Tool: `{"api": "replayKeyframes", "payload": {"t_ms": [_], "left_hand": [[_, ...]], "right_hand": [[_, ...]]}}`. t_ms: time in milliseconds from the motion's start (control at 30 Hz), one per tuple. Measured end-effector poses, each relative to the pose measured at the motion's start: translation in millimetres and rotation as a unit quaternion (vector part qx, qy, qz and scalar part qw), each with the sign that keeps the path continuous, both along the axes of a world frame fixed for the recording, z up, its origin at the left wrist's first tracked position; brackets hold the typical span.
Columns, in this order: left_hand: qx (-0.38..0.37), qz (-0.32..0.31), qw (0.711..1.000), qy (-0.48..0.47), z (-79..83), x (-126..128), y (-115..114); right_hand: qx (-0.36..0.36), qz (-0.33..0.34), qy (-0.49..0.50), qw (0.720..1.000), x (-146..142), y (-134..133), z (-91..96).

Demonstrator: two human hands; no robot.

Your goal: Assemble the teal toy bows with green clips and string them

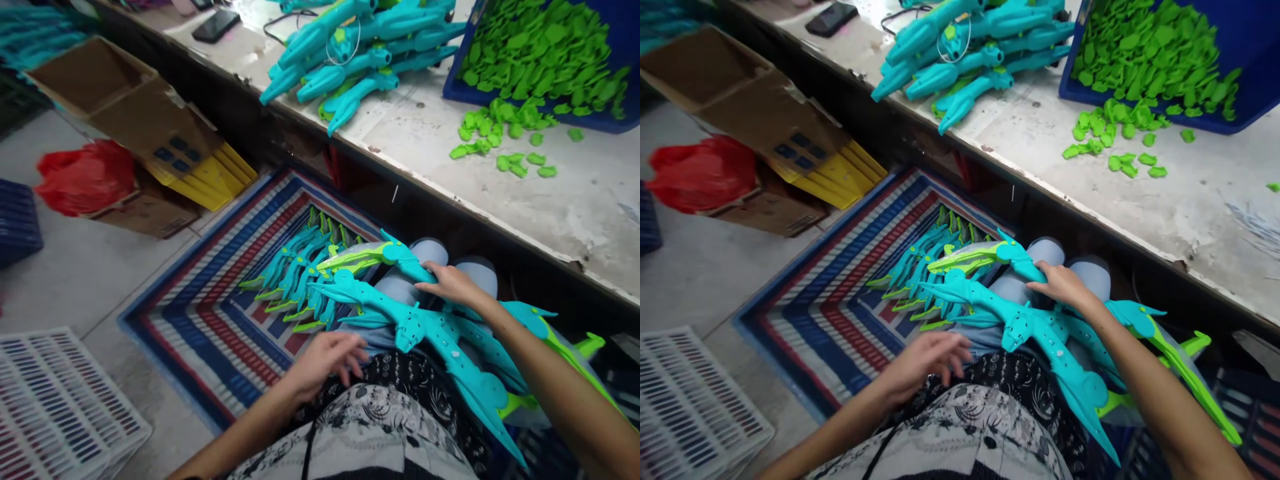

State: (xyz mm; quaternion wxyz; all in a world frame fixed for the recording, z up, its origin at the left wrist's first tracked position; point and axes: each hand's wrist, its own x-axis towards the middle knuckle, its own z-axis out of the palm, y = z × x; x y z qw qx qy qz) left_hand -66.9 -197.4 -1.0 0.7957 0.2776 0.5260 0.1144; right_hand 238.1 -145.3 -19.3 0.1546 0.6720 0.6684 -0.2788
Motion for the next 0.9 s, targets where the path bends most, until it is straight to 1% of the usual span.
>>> {"api": "replayKeyframes", "payload": {"t_ms": [33,67,100,167,233,300,367,433,500,633,733,833,900], "left_hand": [[-0.082,-0.021,0.995,-0.049,-5.6,10,-11],[-0.142,-0.027,0.985,-0.091,-12.2,20,-19],[-0.183,-0.027,0.975,-0.127,-19.3,31,-23],[-0.222,-0.022,0.959,-0.177,-32.6,53,-24],[-0.235,-0.007,0.953,-0.190,-41.6,75,-21],[-0.230,0.029,0.958,-0.166,-45.3,96,-19],[-0.213,0.090,0.963,-0.140,-45.1,114,-19],[-0.199,0.158,0.958,-0.137,-43.6,127,-21],[-0.192,0.202,0.949,-0.146,-43.0,134,-24],[-0.177,0.208,0.950,-0.150,-45.5,134,-30],[-0.145,0.209,0.955,-0.156,-45.6,134,-30],[-0.084,0.208,0.963,-0.153,-36.0,127,-18],[-0.017,0.203,0.968,-0.146,-20.9,115,1]], "right_hand": [[0.006,0.005,0.002,1.000,1,-2,-1.8],[0.013,0.011,0.002,1.000,2,-4,-3.6],[0.021,0.017,0.000,1.000,2,-6,-5.2],[0.038,0.027,-0.005,0.999,2,-9,-8.0],[0.048,0.030,-0.006,0.998,1,-12,-10.0],[0.055,0.030,-0.006,0.998,-1,-16,-11.2],[0.062,0.032,-0.007,0.998,-2,-20,-10.9],[0.075,0.036,-0.006,0.997,-3,-23,-8.6],[0.087,0.036,0.001,0.996,-3,-25,-3.9],[0.123,0.024,0.015,0.992,0,-27,10.3],[0.162,-0.012,0.014,0.987,9,-29,26.9],[0.231,-0.071,0.023,0.970,23,-35,55.6],[0.309,-0.106,0.042,0.944,36,-41,83.4]]}}
